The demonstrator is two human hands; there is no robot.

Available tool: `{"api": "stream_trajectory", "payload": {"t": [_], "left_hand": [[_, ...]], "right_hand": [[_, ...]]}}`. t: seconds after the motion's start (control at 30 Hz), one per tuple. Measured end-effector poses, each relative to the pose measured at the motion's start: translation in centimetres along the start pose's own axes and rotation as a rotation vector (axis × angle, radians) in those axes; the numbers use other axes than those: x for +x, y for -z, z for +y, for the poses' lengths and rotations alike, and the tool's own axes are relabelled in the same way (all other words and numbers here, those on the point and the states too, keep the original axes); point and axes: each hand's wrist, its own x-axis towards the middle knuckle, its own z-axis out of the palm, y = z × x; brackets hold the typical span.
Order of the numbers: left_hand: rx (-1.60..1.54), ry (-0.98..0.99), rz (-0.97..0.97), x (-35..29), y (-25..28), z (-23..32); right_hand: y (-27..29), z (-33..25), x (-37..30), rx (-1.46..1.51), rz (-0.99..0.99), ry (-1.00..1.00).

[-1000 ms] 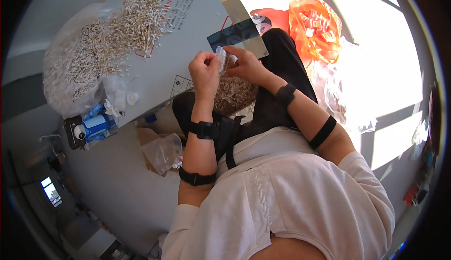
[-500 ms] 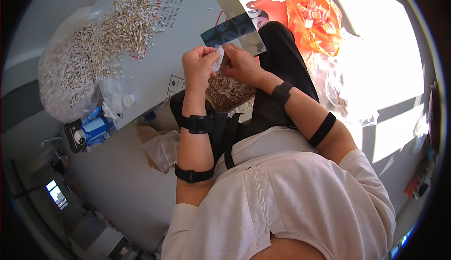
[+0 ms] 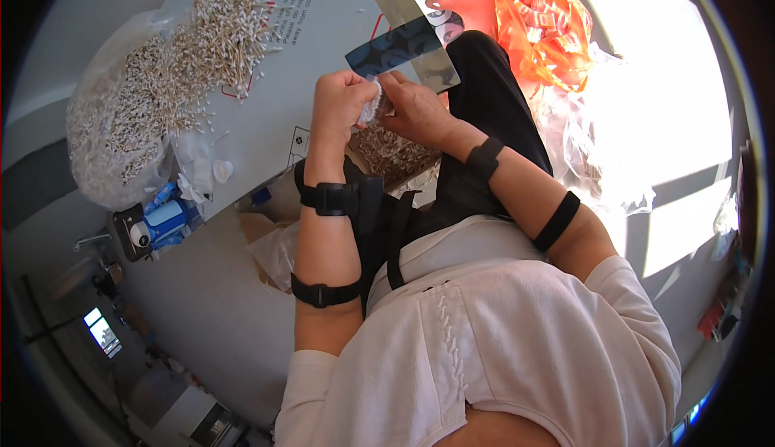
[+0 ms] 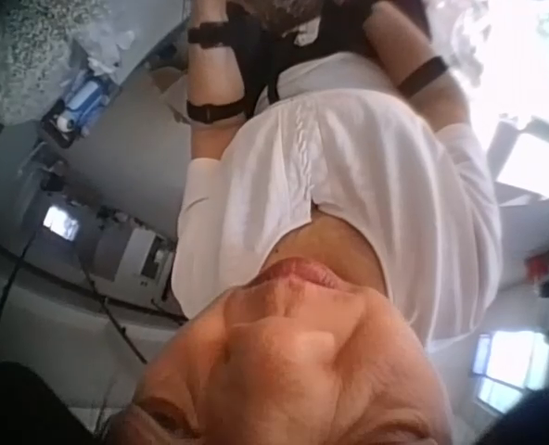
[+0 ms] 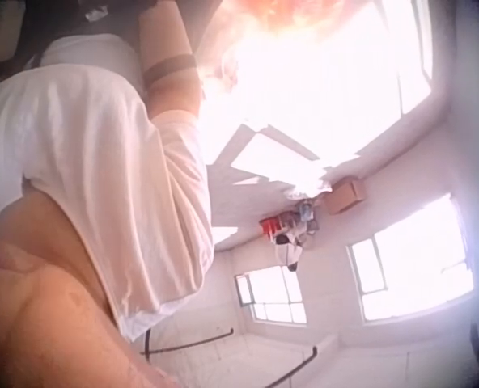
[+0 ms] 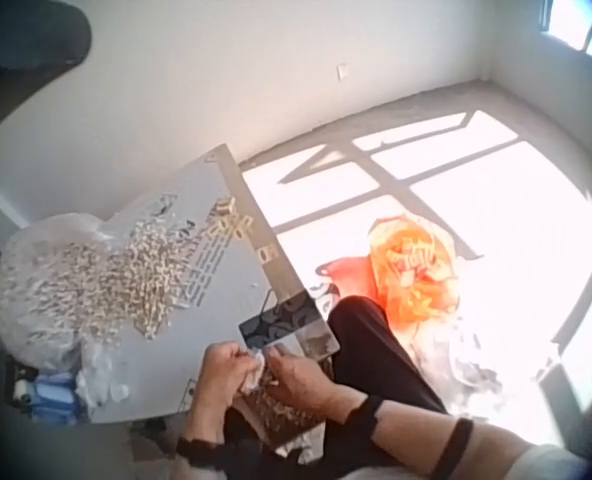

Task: Packaging cotton swabs into small plastic bags with cardboard backings.

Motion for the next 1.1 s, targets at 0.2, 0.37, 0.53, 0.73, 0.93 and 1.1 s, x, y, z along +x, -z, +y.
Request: {"api": "stream_trajectory", "payload": {"t": [0.2, 0.37, 0.53, 0.73, 0.93, 1.1], "left_hand": [[0.249, -0.135, 0.038, 0.3, -0.3, -0.1], [-0.128, -0.247, 0.038, -2.1, -0.9, -1.9], [0.246, -0.503, 0.299, -2.8, -3.1, -3.3], [0.266, -0.680, 0.430, -2.8, -3.2, -3.3], [0.245, -0.865, 0.386, -4.4, -2.5, -0.9], [0.145, -0.876, 0.372, -6.1, -2.1, 0.7]], "right_hand": [[-0.2, -0.2, 0.1, 0.030, -0.005, -0.035], [-0.3, 0.6, 0.0, 0.079, 0.047, -0.025], [-0.9, 1.2, 0.1, 0.102, 0.143, -0.004], [0.3, 0.2, 0.3, 0.300, 0.085, -0.053], [1.2, 0.1, 0.3, 0.697, 0.035, -0.095], [2.1, -1.5, 0.2, 0.816, -0.009, -0.095]]}}
